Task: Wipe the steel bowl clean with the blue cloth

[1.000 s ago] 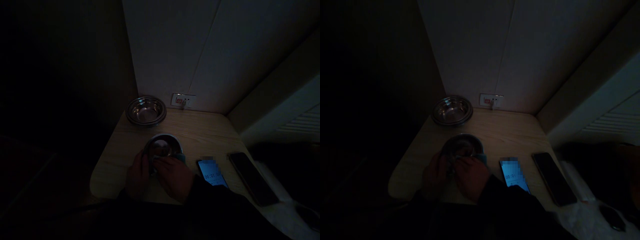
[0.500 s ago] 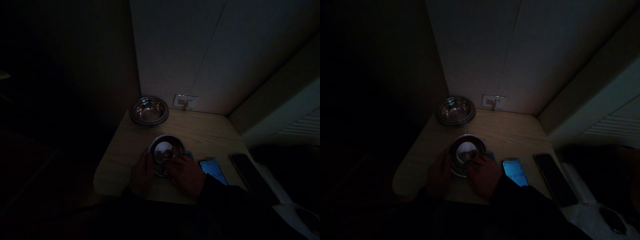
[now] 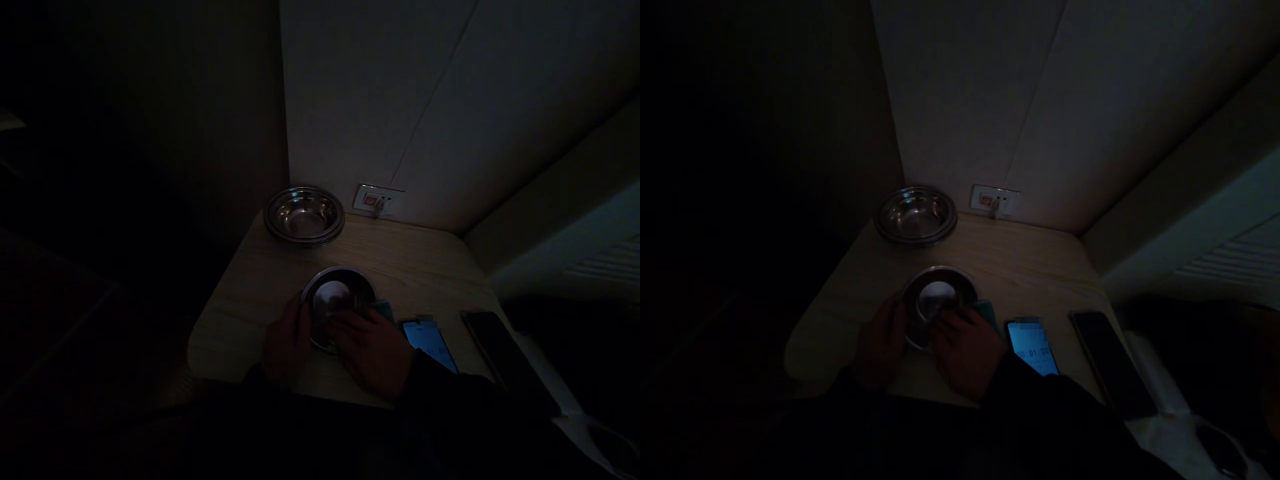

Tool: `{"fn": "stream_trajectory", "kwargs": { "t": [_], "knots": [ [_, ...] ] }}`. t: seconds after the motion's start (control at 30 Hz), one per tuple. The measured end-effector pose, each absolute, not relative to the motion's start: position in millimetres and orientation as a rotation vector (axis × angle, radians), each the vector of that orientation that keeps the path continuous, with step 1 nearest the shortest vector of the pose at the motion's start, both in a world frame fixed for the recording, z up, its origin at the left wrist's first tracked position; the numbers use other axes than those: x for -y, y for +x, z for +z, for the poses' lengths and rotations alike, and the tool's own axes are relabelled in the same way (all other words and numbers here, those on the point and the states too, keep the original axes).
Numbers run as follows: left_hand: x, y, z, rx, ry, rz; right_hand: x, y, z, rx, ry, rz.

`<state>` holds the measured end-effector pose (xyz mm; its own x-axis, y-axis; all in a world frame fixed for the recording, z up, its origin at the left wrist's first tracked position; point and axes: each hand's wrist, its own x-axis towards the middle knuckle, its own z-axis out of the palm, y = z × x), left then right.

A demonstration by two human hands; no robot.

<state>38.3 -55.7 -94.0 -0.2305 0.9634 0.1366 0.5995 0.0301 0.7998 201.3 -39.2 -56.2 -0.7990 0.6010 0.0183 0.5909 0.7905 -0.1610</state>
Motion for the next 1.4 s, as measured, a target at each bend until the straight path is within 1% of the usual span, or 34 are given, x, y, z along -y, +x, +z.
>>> {"fn": "stream_trajectory", "kwargs": {
  "t": [0.27,0.73,0.93,1.4],
  "knots": [
    [53.0,34.9,-95.1,-1.799,1.571,1.138,36.3,203.5,-61.3,2.914,-0.913,0.156],
    [53.4,32.4,-97.3,-1.814,1.569,1.217,33.3,207.9,-62.4,2.909,-0.842,0.136],
    [52.6,32.8,-97.1,-1.718,1.559,1.218,35.1,205.0,-63.3,2.914,-0.802,0.148],
    [52.1,32.7,-93.8,-1.762,1.542,1.216,31.1,202.9,-58.8,2.923,-0.785,0.145]
  ]
}}
